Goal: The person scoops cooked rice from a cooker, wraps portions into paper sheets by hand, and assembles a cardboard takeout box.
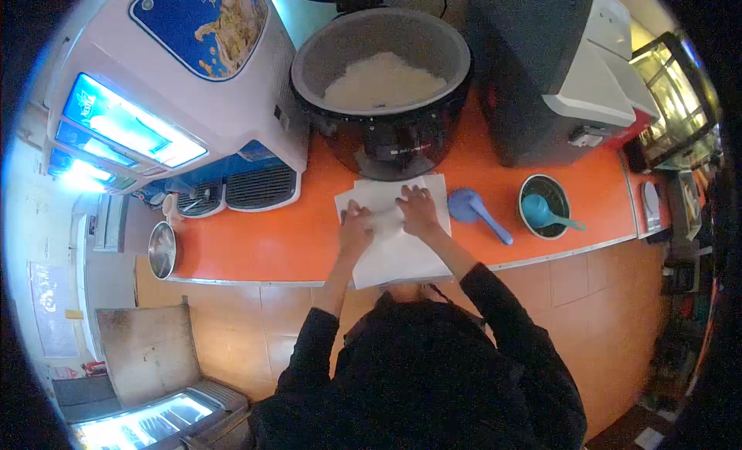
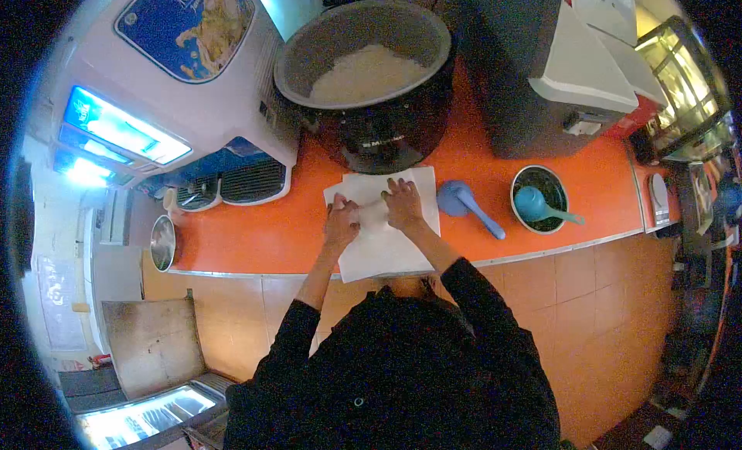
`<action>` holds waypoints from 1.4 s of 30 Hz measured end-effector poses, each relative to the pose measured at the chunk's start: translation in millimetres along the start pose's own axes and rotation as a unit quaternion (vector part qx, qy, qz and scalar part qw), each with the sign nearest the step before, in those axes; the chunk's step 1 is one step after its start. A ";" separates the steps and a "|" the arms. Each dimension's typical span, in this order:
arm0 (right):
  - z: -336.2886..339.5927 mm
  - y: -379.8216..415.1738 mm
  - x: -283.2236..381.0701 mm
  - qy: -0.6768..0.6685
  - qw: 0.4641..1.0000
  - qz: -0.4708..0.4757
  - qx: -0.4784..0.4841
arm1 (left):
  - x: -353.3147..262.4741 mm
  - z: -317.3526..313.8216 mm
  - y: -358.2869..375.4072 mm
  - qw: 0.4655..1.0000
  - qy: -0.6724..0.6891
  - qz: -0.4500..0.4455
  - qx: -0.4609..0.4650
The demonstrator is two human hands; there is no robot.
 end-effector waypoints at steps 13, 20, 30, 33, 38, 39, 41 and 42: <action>-11.9 65.1 18.2 -0.257 0.937 -0.237 -0.009 | -12.6 -41.2 67.4 0.998 -0.005 0.033 -0.052; 24.2 40.8 25.6 -0.325 0.929 -0.170 -0.053 | -31.7 -26.2 50.3 0.888 0.436 0.145 0.024; 51.6 2.9 76.7 -0.187 0.979 0.049 -0.056 | -11.6 14.2 40.0 0.714 0.643 0.272 0.055; 43.2 -4.6 88.3 -0.235 0.968 0.055 -0.071 | -4.6 5.1 50.1 0.667 0.684 0.295 0.009; 8.5 2.3 106.4 -0.372 0.922 -0.102 -0.027 | 17.5 -2.8 57.1 0.493 0.803 0.332 0.051; 5.9 3.1 109.1 -0.370 0.923 -0.105 -0.026 | 26.4 -14.3 60.9 0.485 0.812 0.318 0.068; 1.6 2.7 113.9 -0.562 0.804 -0.191 0.015 | 38.7 -22.9 70.7 0.474 0.821 0.303 0.096; -5.6 6.4 115.9 -0.556 0.807 -0.199 0.011 | 43.6 -22.6 73.5 0.458 0.835 0.289 0.102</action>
Point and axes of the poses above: each hand's wrist, its own y-axis away from the middle knuckle, its own z-axis out of the back of the hand, x = y × z, the point moved 5 cm from there along -y, towards the middle knuckle, and after that the axes turned 14 degrees about -y, right-handed, at the moved point
